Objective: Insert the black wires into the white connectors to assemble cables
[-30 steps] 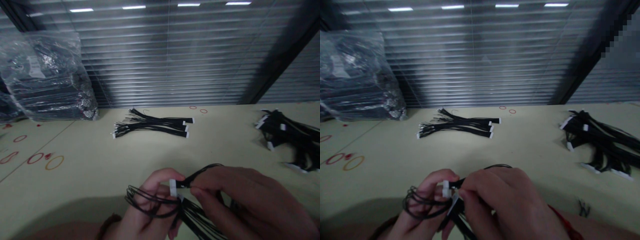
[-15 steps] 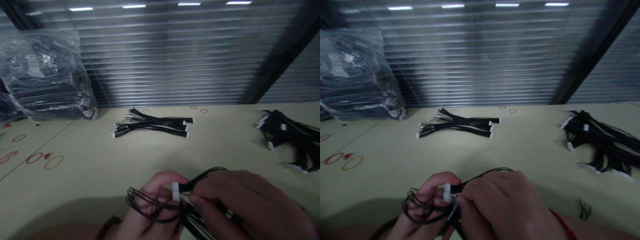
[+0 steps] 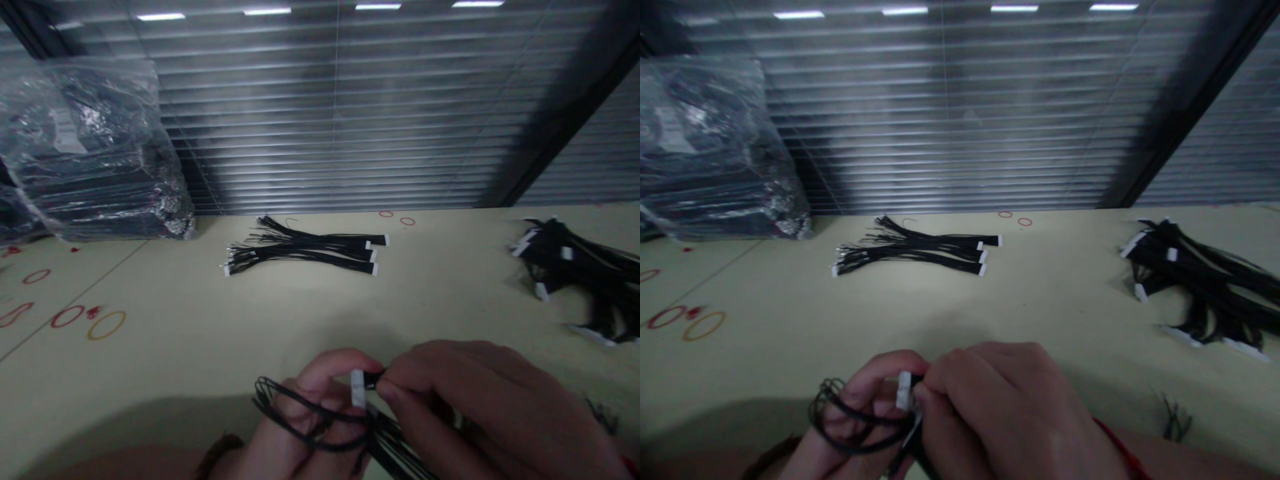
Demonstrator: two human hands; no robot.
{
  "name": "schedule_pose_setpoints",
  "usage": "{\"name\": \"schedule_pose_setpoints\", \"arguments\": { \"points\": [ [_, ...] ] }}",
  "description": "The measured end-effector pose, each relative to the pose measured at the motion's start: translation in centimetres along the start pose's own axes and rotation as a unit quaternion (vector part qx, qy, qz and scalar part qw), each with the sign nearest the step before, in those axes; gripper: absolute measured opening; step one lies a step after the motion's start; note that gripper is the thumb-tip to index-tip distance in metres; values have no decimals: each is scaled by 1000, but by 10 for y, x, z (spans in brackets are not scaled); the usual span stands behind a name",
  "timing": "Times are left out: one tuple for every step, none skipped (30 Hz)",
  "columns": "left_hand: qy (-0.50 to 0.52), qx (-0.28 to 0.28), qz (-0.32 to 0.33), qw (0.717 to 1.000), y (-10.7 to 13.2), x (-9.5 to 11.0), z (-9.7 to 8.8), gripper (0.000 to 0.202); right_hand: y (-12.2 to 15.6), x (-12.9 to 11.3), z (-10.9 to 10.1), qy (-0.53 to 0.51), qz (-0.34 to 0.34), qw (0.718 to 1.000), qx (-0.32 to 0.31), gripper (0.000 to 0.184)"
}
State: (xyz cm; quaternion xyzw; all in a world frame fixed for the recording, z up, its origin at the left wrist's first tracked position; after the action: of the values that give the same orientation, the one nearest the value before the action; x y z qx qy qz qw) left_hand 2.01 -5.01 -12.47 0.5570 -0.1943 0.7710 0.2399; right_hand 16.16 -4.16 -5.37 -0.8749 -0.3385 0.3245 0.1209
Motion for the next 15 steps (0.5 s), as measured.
{"name": "schedule_pose_setpoints", "arguments": {
  "points": [
    [-8,-6,1,1000,1,-1,-1,25,0,0,0,-8,-3,1000,2,20],
    [-16,-12,2,1000,2,-2,-1,26,-1,0,0,-14,-1,1000,6,18],
    [-23,-15,3,1000,3,-2,-1,27,-1,0,0,-19,-2,1000,8,18],
    [-29,-13,4,999,3,-2,-1,27,0,0,0,-22,-2,1000,7,18],
    [-33,-9,6,999,2,-2,-1,26,0,0,1,-21,0,1000,6,17],
    [-33,0,11,999,1,-1,-1,25,0,0,1,-17,3,1000,5,17],
    [-31,9,24,999,-1,1,0,24,1,0,2,-13,1,1000,3,16],
    [-28,23,36,999,-3,2,0,23,1,-1,3,-8,-2,1000,6,16],
    [-22,36,51,998,-5,4,-1,22,2,-1,3,0,0,1000,21,16],
    [-15,43,65,997,-7,5,-1,22,2,-1,2,10,5,999,39,16],
    [-11,51,70,996,-8,5,-1,22,3,-1,2,18,11,998,56,16],
    [-9,51,69,996,-9,5,-1,21,4,-1,2,23,18,997,70,18],
    [-10,44,68,997,-9,4,-1,21,4,-1,2,23,23,997,77,20],
    [-10,29,72,997,-9,4,-1,21,4,-1,3,19,22,997,72,21],
    [-8,19,80,997,-9,3,0,21,4,-1,4,9,15,998,55,20]
  ]
}}
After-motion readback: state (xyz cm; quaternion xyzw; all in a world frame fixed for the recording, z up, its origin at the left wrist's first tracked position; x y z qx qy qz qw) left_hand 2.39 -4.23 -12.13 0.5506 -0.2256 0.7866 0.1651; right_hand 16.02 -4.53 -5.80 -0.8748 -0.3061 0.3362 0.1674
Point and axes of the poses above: each hand's wrist, its own y-axis away from the middle knuckle, its own z-axis out of the palm, x = y × z, the point moved 4 cm from there along -y, towards the middle knuckle, and after that the axes turned 8 degrees about -x, right-handed, at the moved point
